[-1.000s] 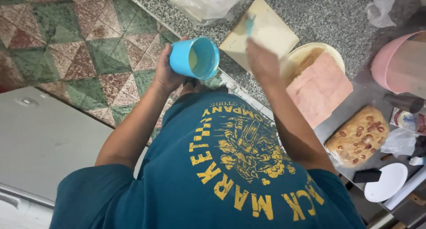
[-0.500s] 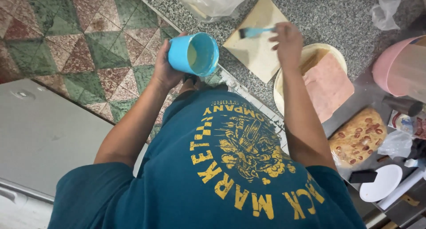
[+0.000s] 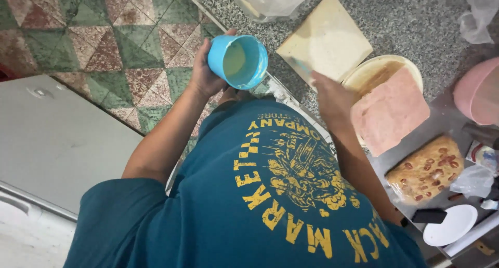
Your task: The person is preparing food by layering ham slices onto dough and then brushing another piece of dough with a liquid using a small brush.
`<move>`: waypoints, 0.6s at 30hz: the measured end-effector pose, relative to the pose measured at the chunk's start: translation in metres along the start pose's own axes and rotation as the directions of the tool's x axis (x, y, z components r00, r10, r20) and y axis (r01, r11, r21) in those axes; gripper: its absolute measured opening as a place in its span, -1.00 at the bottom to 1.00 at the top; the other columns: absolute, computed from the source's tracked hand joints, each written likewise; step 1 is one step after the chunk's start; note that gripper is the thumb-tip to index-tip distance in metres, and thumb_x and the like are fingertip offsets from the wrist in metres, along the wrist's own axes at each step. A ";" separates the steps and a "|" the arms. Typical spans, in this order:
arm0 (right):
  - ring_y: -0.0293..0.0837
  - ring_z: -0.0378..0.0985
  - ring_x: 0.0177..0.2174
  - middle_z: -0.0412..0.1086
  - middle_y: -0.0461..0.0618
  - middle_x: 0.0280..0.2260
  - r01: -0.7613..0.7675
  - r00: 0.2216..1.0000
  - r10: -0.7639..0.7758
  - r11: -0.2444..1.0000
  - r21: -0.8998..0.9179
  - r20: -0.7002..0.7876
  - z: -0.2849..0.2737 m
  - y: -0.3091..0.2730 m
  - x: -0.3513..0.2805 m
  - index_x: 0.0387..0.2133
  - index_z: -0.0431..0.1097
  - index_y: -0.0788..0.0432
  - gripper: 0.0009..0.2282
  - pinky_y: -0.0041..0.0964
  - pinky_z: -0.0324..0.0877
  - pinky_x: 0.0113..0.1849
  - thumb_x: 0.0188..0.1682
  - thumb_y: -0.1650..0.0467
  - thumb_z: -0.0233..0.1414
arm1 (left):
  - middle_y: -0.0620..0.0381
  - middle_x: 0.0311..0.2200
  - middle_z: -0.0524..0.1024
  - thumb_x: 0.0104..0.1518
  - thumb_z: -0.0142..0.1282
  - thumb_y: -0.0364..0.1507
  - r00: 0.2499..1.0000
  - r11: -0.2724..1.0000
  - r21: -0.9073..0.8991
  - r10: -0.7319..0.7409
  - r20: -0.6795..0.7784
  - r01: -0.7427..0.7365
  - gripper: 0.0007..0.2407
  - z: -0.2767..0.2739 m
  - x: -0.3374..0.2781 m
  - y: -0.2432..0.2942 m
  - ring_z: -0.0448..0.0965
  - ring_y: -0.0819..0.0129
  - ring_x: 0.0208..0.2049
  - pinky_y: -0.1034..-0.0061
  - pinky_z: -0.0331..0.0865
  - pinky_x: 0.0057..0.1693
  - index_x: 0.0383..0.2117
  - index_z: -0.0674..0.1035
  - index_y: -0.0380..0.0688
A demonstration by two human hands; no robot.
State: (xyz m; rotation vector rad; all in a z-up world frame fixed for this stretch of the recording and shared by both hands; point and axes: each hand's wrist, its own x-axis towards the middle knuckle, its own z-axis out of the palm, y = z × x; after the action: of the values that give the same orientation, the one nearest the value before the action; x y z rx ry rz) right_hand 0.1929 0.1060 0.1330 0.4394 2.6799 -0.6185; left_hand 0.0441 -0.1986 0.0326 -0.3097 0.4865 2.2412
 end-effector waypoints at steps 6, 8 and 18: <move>-0.29 0.55 -0.42 0.54 -0.05 -0.39 0.316 0.949 -0.270 0.809 0.495 -0.164 -0.078 -0.044 -0.021 0.04 0.48 0.07 -0.80 -0.44 0.37 -0.31 0.27 0.35 -0.07 | -0.12 0.21 0.35 0.13 0.11 0.00 0.996 0.990 0.112 -0.085 -0.034 0.089 -0.48 0.009 0.012 -0.003 0.45 -0.08 0.13 -0.10 0.39 0.22 0.17 0.48 0.04; -0.22 0.49 -0.36 0.52 -0.11 -0.34 0.085 0.977 -0.146 0.935 0.345 0.153 -0.102 -0.104 0.003 -0.10 0.49 -0.10 -0.80 -0.36 0.30 -0.30 0.23 0.26 -0.12 | -0.11 0.18 0.38 0.08 0.18 0.00 0.995 0.986 0.133 -0.101 -0.026 0.103 -0.47 0.013 0.019 -0.008 0.46 -0.06 0.12 -0.02 0.42 0.17 0.13 0.49 0.03; -0.45 0.50 -0.57 0.61 -0.16 -0.20 -0.264 0.958 0.102 0.669 0.694 0.267 -0.049 -0.084 0.034 -0.13 0.47 0.05 -0.87 -0.67 0.35 -0.59 0.17 0.38 -0.02 | -0.11 0.15 0.35 -0.05 0.27 0.02 0.996 0.946 0.315 -0.063 -0.064 0.080 -0.32 0.044 0.032 -0.019 0.46 -0.02 0.10 0.03 0.54 0.12 0.19 0.37 0.00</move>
State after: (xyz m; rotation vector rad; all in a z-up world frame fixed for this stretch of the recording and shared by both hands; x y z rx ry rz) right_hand 0.1182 0.0647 0.1905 0.7846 2.0462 -1.5758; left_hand 0.0345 -0.1464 0.0559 -0.2157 0.8393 2.0476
